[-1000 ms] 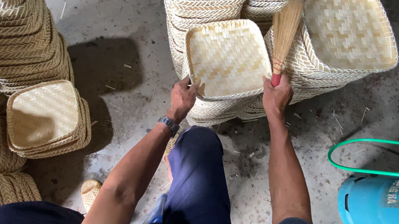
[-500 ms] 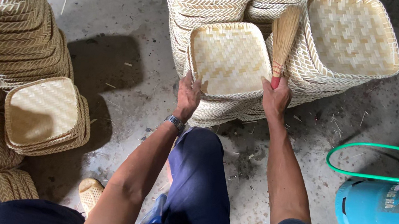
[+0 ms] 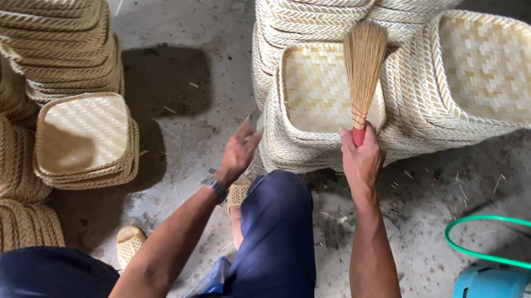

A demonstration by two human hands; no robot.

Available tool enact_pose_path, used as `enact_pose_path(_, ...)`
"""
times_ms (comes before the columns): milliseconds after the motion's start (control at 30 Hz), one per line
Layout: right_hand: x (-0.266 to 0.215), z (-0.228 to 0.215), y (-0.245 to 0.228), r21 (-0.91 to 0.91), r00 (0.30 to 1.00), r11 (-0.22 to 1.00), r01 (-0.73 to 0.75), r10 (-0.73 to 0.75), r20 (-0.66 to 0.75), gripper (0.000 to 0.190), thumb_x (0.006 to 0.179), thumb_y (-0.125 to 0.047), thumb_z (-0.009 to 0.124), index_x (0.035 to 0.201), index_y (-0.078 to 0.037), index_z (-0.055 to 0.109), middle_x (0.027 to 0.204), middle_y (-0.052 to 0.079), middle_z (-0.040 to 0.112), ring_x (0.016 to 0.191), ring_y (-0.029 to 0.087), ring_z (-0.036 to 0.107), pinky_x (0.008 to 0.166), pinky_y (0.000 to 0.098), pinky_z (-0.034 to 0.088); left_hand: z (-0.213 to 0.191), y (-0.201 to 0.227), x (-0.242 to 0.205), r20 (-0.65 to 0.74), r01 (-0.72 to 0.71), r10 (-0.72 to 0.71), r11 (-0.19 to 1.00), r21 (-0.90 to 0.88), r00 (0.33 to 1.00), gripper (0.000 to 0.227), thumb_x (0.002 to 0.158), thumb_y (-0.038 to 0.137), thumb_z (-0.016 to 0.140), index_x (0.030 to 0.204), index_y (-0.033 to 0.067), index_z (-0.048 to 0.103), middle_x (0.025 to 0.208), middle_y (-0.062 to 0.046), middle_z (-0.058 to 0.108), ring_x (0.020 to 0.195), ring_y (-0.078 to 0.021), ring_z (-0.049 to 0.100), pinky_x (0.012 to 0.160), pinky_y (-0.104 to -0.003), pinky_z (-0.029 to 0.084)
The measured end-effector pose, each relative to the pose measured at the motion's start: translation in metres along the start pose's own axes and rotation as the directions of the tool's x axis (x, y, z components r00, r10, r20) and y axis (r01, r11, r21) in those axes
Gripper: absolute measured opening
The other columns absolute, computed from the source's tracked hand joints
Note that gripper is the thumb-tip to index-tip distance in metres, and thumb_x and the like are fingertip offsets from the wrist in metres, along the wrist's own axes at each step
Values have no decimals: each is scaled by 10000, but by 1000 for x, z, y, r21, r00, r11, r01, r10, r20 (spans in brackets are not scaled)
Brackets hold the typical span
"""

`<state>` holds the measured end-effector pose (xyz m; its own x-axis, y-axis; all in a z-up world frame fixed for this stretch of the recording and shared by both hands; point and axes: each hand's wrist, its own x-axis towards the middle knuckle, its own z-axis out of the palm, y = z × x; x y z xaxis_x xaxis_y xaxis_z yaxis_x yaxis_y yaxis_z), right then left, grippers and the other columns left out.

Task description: The person uses a small broom to sweep the inside and outside surfaces of woven baskets one at a time, then places them onto stacks.

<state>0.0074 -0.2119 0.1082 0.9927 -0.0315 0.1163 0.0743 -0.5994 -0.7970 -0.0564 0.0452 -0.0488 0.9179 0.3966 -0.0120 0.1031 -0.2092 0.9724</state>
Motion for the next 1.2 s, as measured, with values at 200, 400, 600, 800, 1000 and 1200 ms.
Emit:
enact_pose_path(200,11,4,-20,-143,887,888,438,-453,-91,560,914,-206,741,1434,-76,575,1113,184,728,933,304,694,803,425,537,-97,-89,-64,-4,231,-238,936,266,971,410,965,390,625,1058,-6,678,958,-180,758,800,-244,668,739,-406,529)
enact_pose_path(400,59,25,27,-668,927,658,346,-348,137,495,1027,-213,659,1499,-102,557,973,176,690,796,316,702,621,437,546,-177,-169,-151,-203,260,-205,918,301,957,422,973,345,663,912,-69,609,767,-226,600,691,-229,501,659,-413,445)
enact_pose_path(600,66,28,41,-721,949,617,315,-225,223,445,938,-229,733,1364,-152,629,952,158,697,776,277,657,582,423,510,-184,-177,-169,-264,418,-362,886,200,894,427,926,374,677,957,-50,638,689,-123,574,649,-187,485,615,-366,433)
enact_pose_path(800,73,18,48,-524,988,840,140,-150,24,342,977,-222,736,1276,-89,635,918,145,706,738,275,669,632,436,520,-163,-161,-159,-203,349,-313,919,181,928,476,996,376,661,974,-100,654,703,-103,542,691,-150,455,624,-355,435)
enact_pose_path(1000,110,7,87,-567,910,772,287,-405,-90,339,904,-271,839,1046,-7,682,945,164,688,809,308,662,722,449,514,-103,-63,-59,-57,-85,80,993,-81,995,540,1013,284,628,1402,-76,525,1363,-234,641,1202,-258,646,986,-348,511)
enact_pose_path(1200,124,7,102,-362,985,919,158,-170,-2,368,888,-315,803,1068,-20,677,916,200,700,838,362,677,768,495,516,-9,26,44,175,-268,286,956,-120,942,639,1066,391,563,1510,-56,453,1573,-298,379,1347,-352,564,1108,-362,480)
